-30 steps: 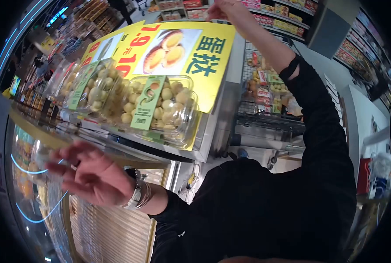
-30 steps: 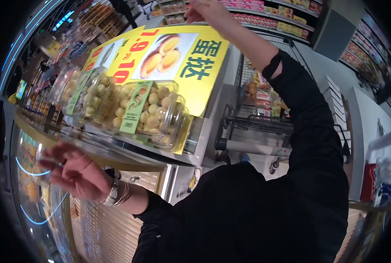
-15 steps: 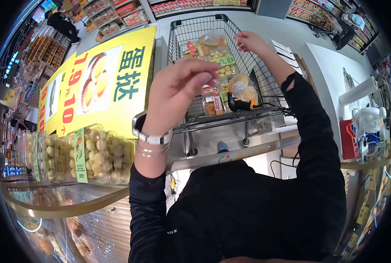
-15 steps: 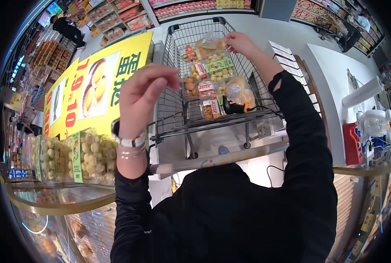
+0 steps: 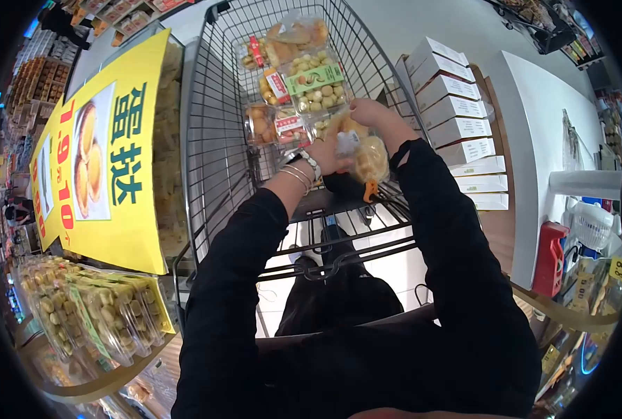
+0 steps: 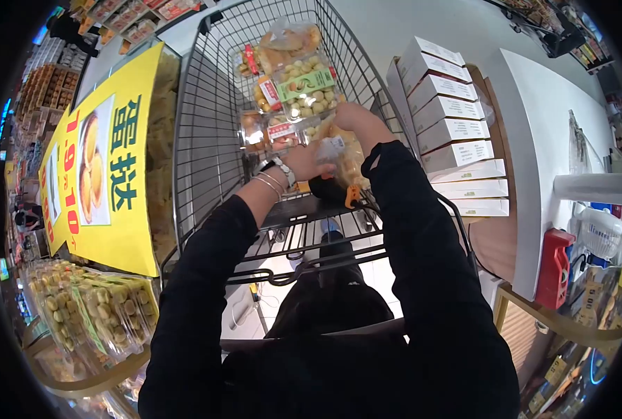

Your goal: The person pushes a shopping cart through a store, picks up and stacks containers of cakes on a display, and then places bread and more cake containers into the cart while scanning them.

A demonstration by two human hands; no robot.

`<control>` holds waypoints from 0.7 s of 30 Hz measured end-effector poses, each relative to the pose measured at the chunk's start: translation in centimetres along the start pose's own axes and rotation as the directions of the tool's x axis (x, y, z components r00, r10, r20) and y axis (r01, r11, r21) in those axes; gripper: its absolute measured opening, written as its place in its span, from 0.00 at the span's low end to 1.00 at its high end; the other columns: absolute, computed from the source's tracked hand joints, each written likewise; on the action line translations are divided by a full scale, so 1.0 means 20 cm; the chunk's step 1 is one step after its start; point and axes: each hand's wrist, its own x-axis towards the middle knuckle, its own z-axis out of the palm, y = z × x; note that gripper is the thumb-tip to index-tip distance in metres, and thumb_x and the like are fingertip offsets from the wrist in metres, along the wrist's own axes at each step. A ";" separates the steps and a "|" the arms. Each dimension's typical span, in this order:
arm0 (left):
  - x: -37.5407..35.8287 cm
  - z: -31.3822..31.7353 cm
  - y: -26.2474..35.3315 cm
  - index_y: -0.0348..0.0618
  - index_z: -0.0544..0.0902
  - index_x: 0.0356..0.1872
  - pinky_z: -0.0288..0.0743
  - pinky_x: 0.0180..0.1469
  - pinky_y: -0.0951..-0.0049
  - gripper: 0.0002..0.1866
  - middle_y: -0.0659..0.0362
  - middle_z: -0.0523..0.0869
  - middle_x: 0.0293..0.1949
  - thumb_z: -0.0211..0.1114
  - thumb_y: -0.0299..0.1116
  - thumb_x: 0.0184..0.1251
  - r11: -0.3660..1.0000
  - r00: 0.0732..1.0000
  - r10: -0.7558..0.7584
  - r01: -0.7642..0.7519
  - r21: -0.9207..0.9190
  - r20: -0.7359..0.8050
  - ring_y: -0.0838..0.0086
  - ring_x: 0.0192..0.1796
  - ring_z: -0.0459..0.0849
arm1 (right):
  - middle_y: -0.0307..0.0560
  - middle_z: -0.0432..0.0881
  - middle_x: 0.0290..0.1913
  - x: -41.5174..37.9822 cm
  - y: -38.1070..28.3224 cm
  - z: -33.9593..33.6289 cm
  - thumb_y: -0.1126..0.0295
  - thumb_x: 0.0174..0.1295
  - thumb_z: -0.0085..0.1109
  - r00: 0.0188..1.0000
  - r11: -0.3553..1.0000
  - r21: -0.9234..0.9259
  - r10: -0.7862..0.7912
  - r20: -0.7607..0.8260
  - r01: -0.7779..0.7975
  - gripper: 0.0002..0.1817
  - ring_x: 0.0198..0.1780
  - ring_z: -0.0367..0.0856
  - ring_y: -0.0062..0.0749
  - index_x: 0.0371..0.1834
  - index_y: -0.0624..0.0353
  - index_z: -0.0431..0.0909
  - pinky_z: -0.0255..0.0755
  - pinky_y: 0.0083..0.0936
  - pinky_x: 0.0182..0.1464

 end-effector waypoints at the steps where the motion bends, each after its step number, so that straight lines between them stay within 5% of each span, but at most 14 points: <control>1: 0.02 0.10 0.03 0.39 0.71 0.55 0.74 0.46 0.58 0.36 0.44 0.81 0.38 0.61 0.58 0.53 0.997 0.996 -0.072 0.073 0.014 -0.056 0.52 0.45 0.81 | 0.58 0.77 0.49 0.00 0.04 0.06 0.66 0.54 0.52 1.000 0.999 -0.038 -0.011 -0.013 0.011 0.20 0.47 0.78 0.48 0.51 0.59 0.75 0.71 0.35 0.50; 3: 0.03 0.19 0.05 0.38 0.76 0.49 0.76 0.42 0.59 0.28 0.44 0.79 0.40 0.64 0.50 0.53 0.993 0.986 -0.088 0.098 0.061 -0.144 0.51 0.42 0.81 | 0.60 0.75 0.52 0.00 0.08 0.10 0.66 0.54 0.53 1.000 0.997 -0.073 -0.011 -0.015 0.010 0.21 0.47 0.78 0.49 0.52 0.60 0.74 0.72 0.36 0.50; 5: 0.09 0.20 0.01 0.38 0.78 0.44 0.76 0.41 0.59 0.23 0.44 0.79 0.39 0.63 0.45 0.53 0.991 0.990 -0.034 0.051 0.124 -0.139 0.52 0.41 0.82 | 0.61 0.71 0.55 -0.02 0.08 0.04 0.64 0.55 0.54 1.000 0.977 0.214 0.011 0.005 -0.012 0.23 0.45 0.78 0.50 0.54 0.61 0.72 0.74 0.36 0.47; 8: 0.11 0.17 -0.02 0.38 0.82 0.34 0.76 0.40 0.61 0.11 0.46 0.79 0.38 0.58 0.34 0.54 0.978 0.988 -0.053 0.080 0.191 -0.142 0.55 0.38 0.82 | 0.60 0.71 0.55 0.06 0.17 0.09 0.63 0.56 0.55 0.999 0.950 0.311 0.022 -0.028 -0.012 0.24 0.44 0.79 0.48 0.55 0.61 0.71 0.76 0.37 0.45; 10: 0.10 0.14 -0.13 0.38 0.80 0.38 0.77 0.41 0.61 0.13 0.45 0.81 0.35 0.54 0.34 0.58 0.998 0.985 0.017 -0.005 0.070 -0.171 0.54 0.40 0.82 | 0.60 0.72 0.55 0.10 0.21 0.15 0.62 0.56 0.56 0.990 0.974 0.223 0.060 -0.126 -0.030 0.25 0.44 0.80 0.46 0.57 0.59 0.70 0.76 0.39 0.44; 11: 0.08 0.11 -0.21 0.36 0.81 0.34 0.76 0.42 0.63 0.11 0.45 0.81 0.35 0.54 0.33 0.58 0.927 0.939 0.300 -0.245 0.284 -0.170 0.56 0.38 0.82 | 0.58 0.72 0.55 0.12 0.23 0.17 0.60 0.58 0.54 0.992 0.970 0.242 0.047 -0.120 -0.017 0.25 0.45 0.79 0.45 0.58 0.58 0.69 0.75 0.38 0.43; 12: 0.07 0.10 -0.25 0.36 0.81 0.34 0.76 0.42 0.63 0.11 0.45 0.81 0.35 0.54 0.33 0.58 0.928 0.940 0.297 -0.244 0.281 -0.167 0.56 0.38 0.82 | 0.57 0.73 0.55 0.13 0.23 0.20 0.58 0.59 0.53 0.993 0.965 0.261 0.034 -0.110 -0.004 0.26 0.46 0.79 0.44 0.59 0.57 0.68 0.75 0.37 0.43; 13: 0.06 0.07 -0.28 0.35 0.81 0.31 0.75 0.41 0.64 0.11 0.46 0.81 0.35 0.54 0.32 0.57 0.965 0.923 0.114 -0.192 -0.181 -0.367 0.59 0.36 0.81 | 0.57 0.73 0.55 0.08 0.17 0.16 0.58 0.59 0.53 0.994 0.965 0.260 0.032 -0.104 -0.004 0.26 0.46 0.79 0.44 0.59 0.57 0.68 0.75 0.37 0.43; 14: 0.04 0.06 -0.30 0.34 0.81 0.29 0.74 0.40 0.65 0.11 0.48 0.81 0.35 0.53 0.31 0.57 0.773 0.879 -0.143 -0.187 -0.606 -0.455 0.61 0.34 0.81 | 0.55 0.74 0.55 0.03 0.12 0.12 0.56 0.60 0.50 0.997 0.885 0.461 0.074 -0.015 -0.059 0.27 0.45 0.79 0.44 0.60 0.56 0.67 0.74 0.36 0.43; 16: -0.01 0.03 -0.36 0.34 0.81 0.27 0.72 0.39 0.66 0.11 0.50 0.82 0.34 0.53 0.31 0.57 0.651 0.830 -0.313 -0.167 -0.741 -0.462 0.64 0.33 0.80 | 0.53 0.75 0.54 0.02 0.07 0.13 0.53 0.62 0.48 0.992 0.764 0.633 0.093 0.088 -0.128 0.28 0.45 0.78 0.43 0.62 0.56 0.66 0.73 0.34 0.43; 17: -0.03 0.02 -0.39 0.33 0.80 0.25 0.71 0.38 0.67 0.11 0.52 0.83 0.33 0.53 0.31 0.56 0.507 0.767 -0.469 -0.172 -0.845 -0.437 0.66 0.32 0.79 | 0.53 0.76 0.53 0.03 0.05 0.13 0.52 0.62 0.46 0.989 0.777 0.612 0.103 0.108 -0.148 0.27 0.45 0.78 0.42 0.61 0.57 0.67 0.73 0.33 0.43; 18: -0.07 -0.02 -0.42 0.33 0.80 0.25 0.71 0.38 0.67 0.11 0.52 0.83 0.33 0.53 0.31 0.56 0.505 0.764 -0.475 -0.171 -0.846 -0.438 0.66 0.32 0.79 | 0.52 0.77 0.51 0.07 0.05 0.16 0.51 0.63 0.43 0.986 0.790 0.590 0.111 0.126 -0.164 0.28 0.44 0.78 0.41 0.60 0.58 0.67 0.72 0.33 0.43; 19: -0.11 -0.06 -0.46 0.32 0.80 0.24 0.70 0.36 0.67 0.12 0.55 0.83 0.29 0.53 0.31 0.56 0.494 0.764 -0.495 -0.145 -0.857 -0.414 0.67 0.30 0.79 | 0.56 0.79 0.48 0.17 0.13 0.28 0.53 0.62 0.46 0.997 0.897 0.442 0.017 -0.073 0.017 0.25 0.45 0.79 0.43 0.56 0.60 0.70 0.72 0.35 0.43; 21: -0.16 -0.10 -0.55 0.32 0.80 0.23 0.70 0.34 0.67 0.12 0.58 0.83 0.26 0.53 0.31 0.55 0.482 0.763 -0.515 -0.118 -0.868 -0.390 0.67 0.28 0.78 | 0.58 0.79 0.47 0.23 0.18 0.42 0.55 0.61 0.48 0.997 0.938 0.345 0.057 -0.060 -0.033 0.24 0.47 0.78 0.45 0.54 0.62 0.71 0.72 0.35 0.45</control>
